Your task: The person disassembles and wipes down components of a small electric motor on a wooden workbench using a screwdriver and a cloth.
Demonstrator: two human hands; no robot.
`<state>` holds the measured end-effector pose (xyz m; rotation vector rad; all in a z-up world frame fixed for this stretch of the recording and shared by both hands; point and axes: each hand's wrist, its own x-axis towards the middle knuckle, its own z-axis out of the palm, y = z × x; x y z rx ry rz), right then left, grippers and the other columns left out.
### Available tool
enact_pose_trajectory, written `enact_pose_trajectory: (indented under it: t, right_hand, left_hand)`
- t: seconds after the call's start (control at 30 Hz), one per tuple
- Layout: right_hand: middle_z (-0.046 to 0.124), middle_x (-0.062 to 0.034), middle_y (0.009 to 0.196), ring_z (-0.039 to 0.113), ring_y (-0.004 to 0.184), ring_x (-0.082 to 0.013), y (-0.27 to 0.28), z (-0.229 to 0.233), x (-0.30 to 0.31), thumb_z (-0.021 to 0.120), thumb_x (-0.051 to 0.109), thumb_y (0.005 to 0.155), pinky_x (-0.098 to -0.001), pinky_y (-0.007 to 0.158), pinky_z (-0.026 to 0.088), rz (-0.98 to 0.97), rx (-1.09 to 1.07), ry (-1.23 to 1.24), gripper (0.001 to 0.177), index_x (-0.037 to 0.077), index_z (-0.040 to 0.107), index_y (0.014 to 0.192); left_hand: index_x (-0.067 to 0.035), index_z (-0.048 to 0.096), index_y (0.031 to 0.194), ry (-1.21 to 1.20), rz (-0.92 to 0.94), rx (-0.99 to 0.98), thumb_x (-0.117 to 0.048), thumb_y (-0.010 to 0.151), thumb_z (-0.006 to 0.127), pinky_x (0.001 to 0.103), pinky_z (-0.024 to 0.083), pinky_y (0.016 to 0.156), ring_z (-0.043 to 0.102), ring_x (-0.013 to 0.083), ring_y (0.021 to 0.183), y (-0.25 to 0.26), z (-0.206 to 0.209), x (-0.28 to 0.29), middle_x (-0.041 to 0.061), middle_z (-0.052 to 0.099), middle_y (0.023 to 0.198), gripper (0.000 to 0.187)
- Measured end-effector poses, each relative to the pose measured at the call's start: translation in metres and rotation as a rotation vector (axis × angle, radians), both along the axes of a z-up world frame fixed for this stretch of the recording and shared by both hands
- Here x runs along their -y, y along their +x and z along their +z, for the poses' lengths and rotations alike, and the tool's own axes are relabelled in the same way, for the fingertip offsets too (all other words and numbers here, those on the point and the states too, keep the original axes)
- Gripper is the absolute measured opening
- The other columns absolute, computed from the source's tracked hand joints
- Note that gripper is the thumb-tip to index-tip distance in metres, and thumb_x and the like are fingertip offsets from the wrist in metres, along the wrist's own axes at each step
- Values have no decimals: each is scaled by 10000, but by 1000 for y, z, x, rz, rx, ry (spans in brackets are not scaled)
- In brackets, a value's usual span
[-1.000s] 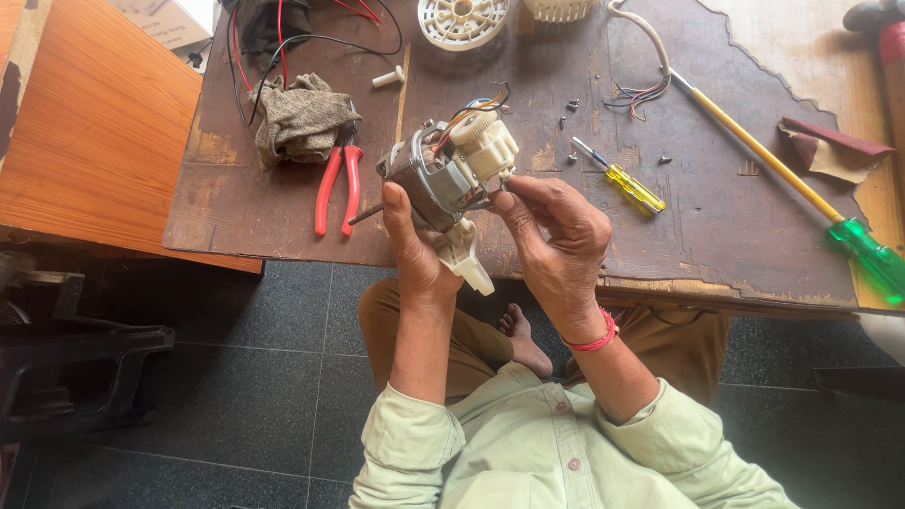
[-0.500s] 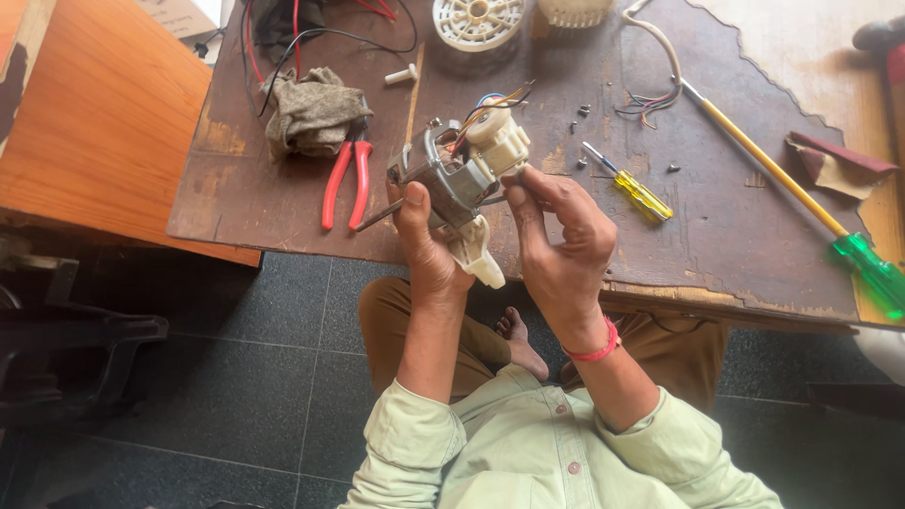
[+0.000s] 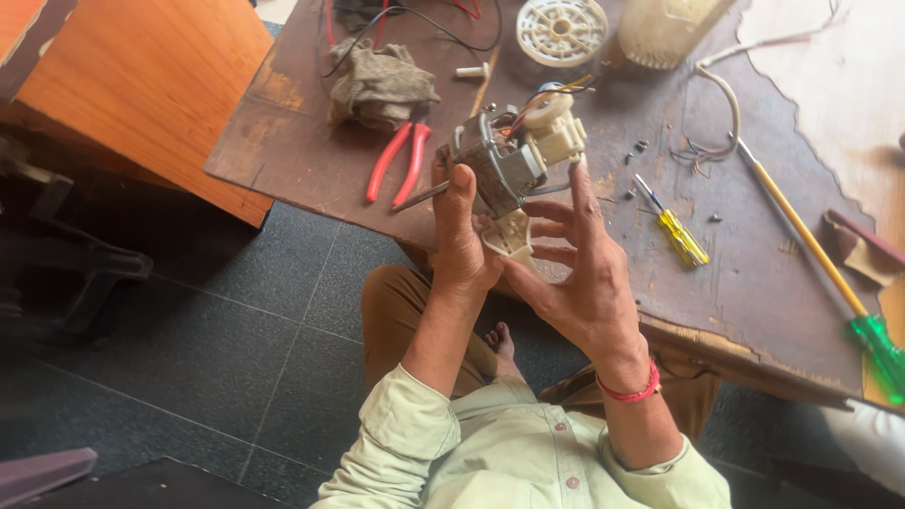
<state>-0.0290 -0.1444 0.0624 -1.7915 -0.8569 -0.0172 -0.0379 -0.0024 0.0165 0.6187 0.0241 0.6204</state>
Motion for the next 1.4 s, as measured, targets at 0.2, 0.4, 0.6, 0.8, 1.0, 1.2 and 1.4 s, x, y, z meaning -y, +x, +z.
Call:
enact_pose_trajectory:
  t: [0.2,0.4,0.6,0.8,1.0,1.2,1.4]
  right_hand:
    - [670,-198,1326,722,1114,-232,-4,-6,-2,864,92,864,-348,908,655,73,82,80,1032,-2,180,1631]
    - [742,-150,1054,738,941,-176,3,-16,-10,751,79,1001,-279,781,650,-115,-338,447,394,-57,625,1350]
    - [726,-106,945,720,807,-151,27,-25,-8,713,76,997,-274,657,626,-159,-480,476,203,-43,696,1159]
    - [739,-135,965,727,798,-183,42,-48,-20,684,21,998,-289,704,634,-46,-582,578,173,-66,689,1147]
    - [675,-150,1197,727,1053,-223,3,-38,-11,613,-54,960,-313,827,655,-224,150,74,300,-54,682,1253]
    - [562,-154,1312,591,1235,-217,-30,-9,4,778,28,787,-332,991,570,112,-23,293,647,-35,530,1380]
    - [737,-129,1181,694,1031,-138,-15,-7,2,770,17,932,-253,846,594,-131,28,117,484,-33,614,1387]
  left_hand:
    - [-29,507,1390,26,30,17,-525,974,713,369,548,1022,615,178,1180,-3,-9,-7,97,611,1293,679]
    - [-35,549,1346,-41,-12,-17,-551,980,686,362,556,966,646,172,1105,-3,-11,-10,76,653,1222,648]
    - [-61,571,1413,-182,-193,-5,-659,1009,536,344,583,934,676,167,1106,-12,3,-5,70,674,1253,722]
    - [-82,563,1400,-163,-276,0,-692,995,502,386,626,891,701,208,1084,-20,17,4,82,686,1234,735]
    - [-75,555,1411,-222,-251,85,-774,1003,504,365,605,794,671,197,977,-3,-3,9,88,656,1156,811]
    - [-129,459,1496,-155,-53,-85,-831,901,482,373,524,847,531,159,1061,11,-22,8,47,531,1269,920]
    - [-99,442,1499,46,-58,-28,-810,909,450,366,461,1040,515,163,1280,-2,-12,1,38,521,1427,924]
